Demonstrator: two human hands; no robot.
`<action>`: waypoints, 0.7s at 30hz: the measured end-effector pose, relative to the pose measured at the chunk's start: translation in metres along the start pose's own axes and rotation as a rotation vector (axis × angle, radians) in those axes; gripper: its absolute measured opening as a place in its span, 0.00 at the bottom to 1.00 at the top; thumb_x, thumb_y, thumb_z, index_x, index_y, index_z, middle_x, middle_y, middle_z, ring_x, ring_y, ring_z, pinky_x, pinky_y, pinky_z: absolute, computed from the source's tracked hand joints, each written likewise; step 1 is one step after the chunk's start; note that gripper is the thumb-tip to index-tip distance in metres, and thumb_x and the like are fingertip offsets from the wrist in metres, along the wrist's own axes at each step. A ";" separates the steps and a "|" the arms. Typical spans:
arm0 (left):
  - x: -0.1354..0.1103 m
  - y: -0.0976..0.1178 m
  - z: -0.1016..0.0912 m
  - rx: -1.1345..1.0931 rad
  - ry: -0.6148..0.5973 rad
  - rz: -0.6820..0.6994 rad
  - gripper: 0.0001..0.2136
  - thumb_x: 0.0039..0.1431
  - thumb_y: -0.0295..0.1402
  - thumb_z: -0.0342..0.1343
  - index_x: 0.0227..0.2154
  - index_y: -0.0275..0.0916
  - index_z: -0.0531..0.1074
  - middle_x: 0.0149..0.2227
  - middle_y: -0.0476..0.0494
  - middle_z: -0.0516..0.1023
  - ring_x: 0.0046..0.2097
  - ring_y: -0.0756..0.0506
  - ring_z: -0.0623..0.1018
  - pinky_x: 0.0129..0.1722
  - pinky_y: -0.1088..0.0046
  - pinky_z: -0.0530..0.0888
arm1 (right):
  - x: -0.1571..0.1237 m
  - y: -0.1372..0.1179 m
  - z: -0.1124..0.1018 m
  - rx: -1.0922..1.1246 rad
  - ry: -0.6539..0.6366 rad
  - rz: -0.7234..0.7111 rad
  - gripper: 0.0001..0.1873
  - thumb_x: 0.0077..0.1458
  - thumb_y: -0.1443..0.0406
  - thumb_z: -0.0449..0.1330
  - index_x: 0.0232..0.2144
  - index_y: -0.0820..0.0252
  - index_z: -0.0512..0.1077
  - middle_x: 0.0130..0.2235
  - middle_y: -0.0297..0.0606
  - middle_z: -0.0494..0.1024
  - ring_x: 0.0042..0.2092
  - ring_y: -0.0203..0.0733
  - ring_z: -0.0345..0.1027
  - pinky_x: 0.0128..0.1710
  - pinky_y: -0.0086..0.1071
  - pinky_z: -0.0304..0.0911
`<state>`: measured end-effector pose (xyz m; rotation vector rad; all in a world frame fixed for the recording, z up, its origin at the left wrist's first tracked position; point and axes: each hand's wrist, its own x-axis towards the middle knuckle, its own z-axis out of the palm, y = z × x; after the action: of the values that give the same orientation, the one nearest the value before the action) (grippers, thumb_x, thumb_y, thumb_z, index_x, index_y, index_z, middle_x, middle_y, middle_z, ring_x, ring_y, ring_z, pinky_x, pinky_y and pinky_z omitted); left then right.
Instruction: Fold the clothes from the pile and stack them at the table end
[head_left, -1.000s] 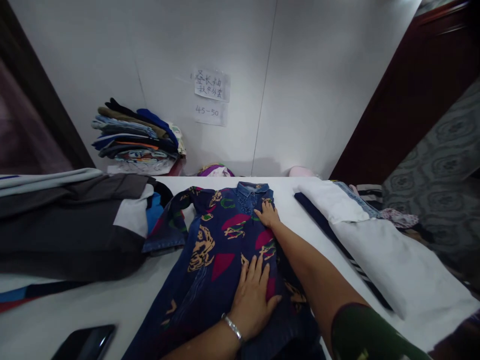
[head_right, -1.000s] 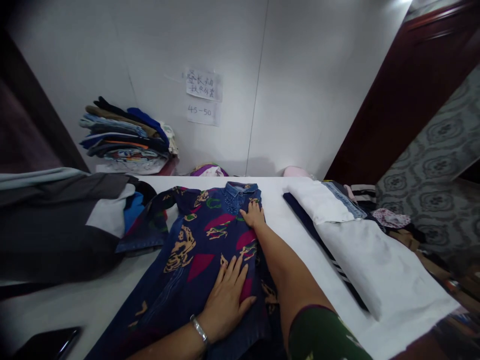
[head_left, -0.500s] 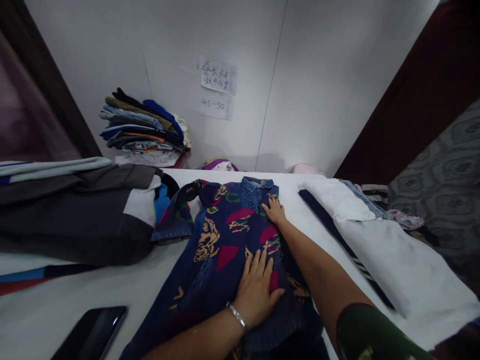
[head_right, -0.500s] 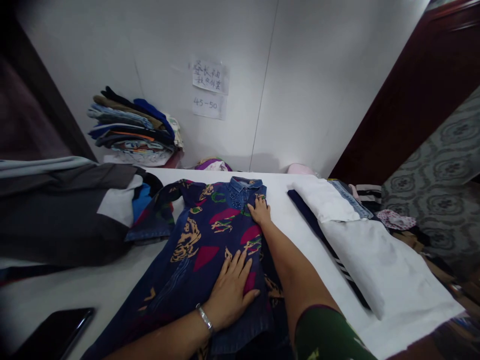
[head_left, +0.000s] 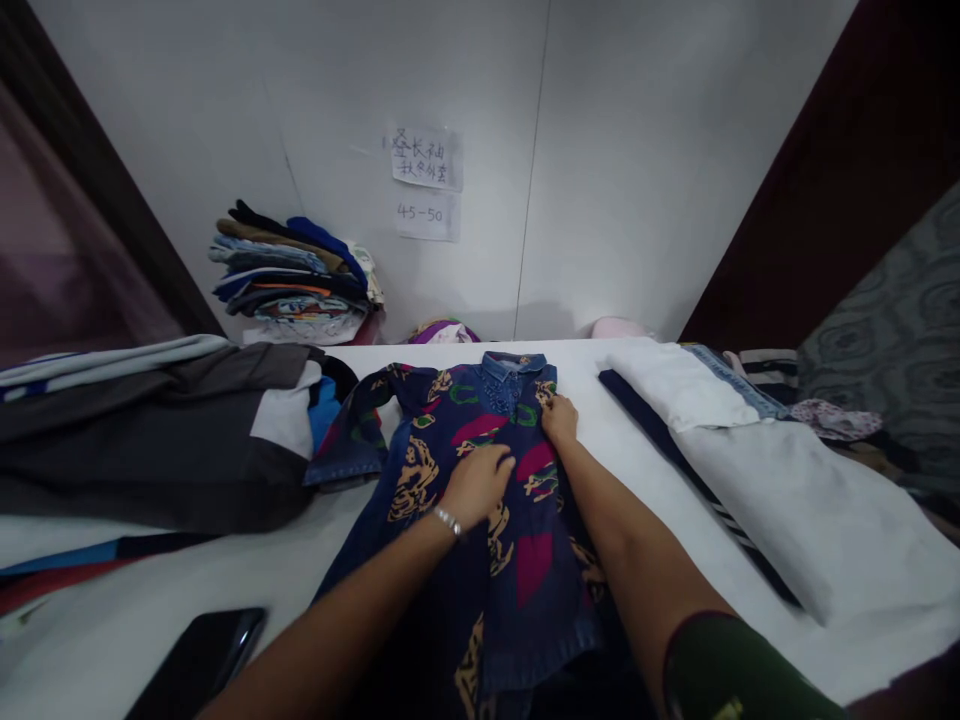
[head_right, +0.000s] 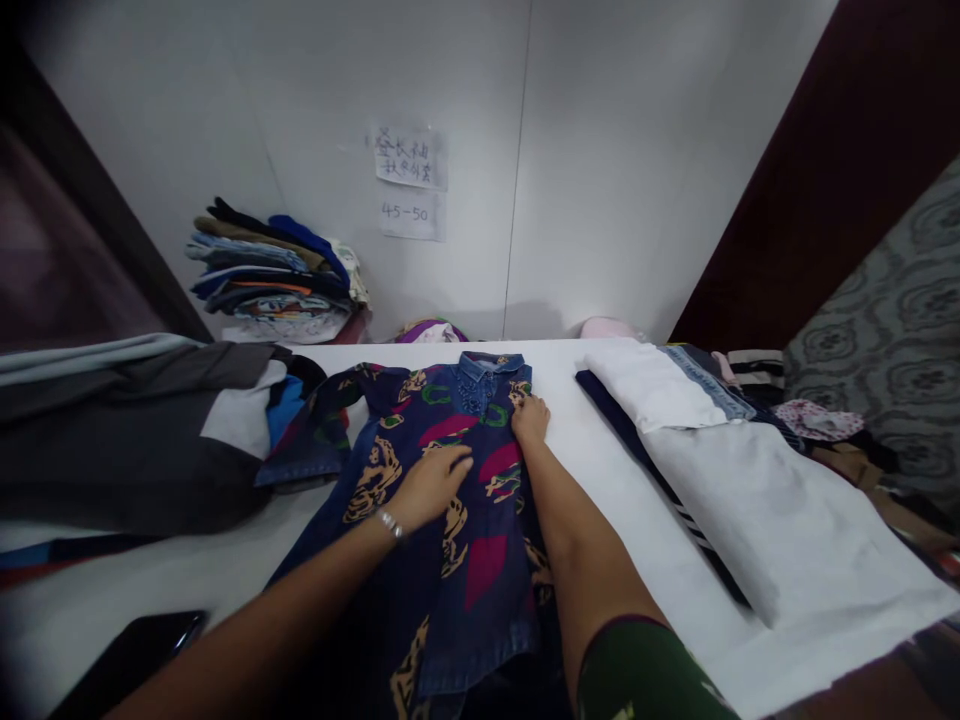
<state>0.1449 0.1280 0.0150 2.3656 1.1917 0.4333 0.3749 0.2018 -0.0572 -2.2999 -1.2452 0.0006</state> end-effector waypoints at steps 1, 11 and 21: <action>0.017 -0.002 -0.003 0.025 -0.004 -0.042 0.16 0.62 0.35 0.45 0.47 0.41 0.72 0.50 0.43 0.76 0.53 0.45 0.72 0.55 0.69 0.64 | 0.000 0.000 -0.001 0.007 0.001 0.006 0.13 0.59 0.65 0.48 0.37 0.59 0.73 0.44 0.44 0.74 0.49 0.46 0.62 0.48 0.36 0.53; 0.105 -0.018 0.028 0.063 -0.049 -0.275 0.09 0.56 0.35 0.53 0.33 0.39 0.77 0.40 0.39 0.80 0.44 0.43 0.78 0.41 0.72 0.70 | 0.002 -0.001 0.002 0.056 0.016 0.071 0.20 0.61 0.59 0.46 0.45 0.63 0.70 0.50 0.50 0.69 0.55 0.52 0.57 0.53 0.39 0.50; 0.092 -0.022 0.037 0.098 0.061 -0.379 0.12 0.61 0.34 0.46 0.37 0.38 0.75 0.43 0.34 0.78 0.46 0.40 0.77 0.42 0.67 0.69 | 0.003 0.001 -0.002 0.080 -0.023 0.098 0.18 0.59 0.63 0.47 0.47 0.63 0.69 0.50 0.49 0.70 0.54 0.50 0.59 0.53 0.39 0.51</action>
<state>0.2001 0.2047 -0.0213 2.1461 1.6801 0.3254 0.3773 0.2029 -0.0556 -2.2947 -1.1220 0.1102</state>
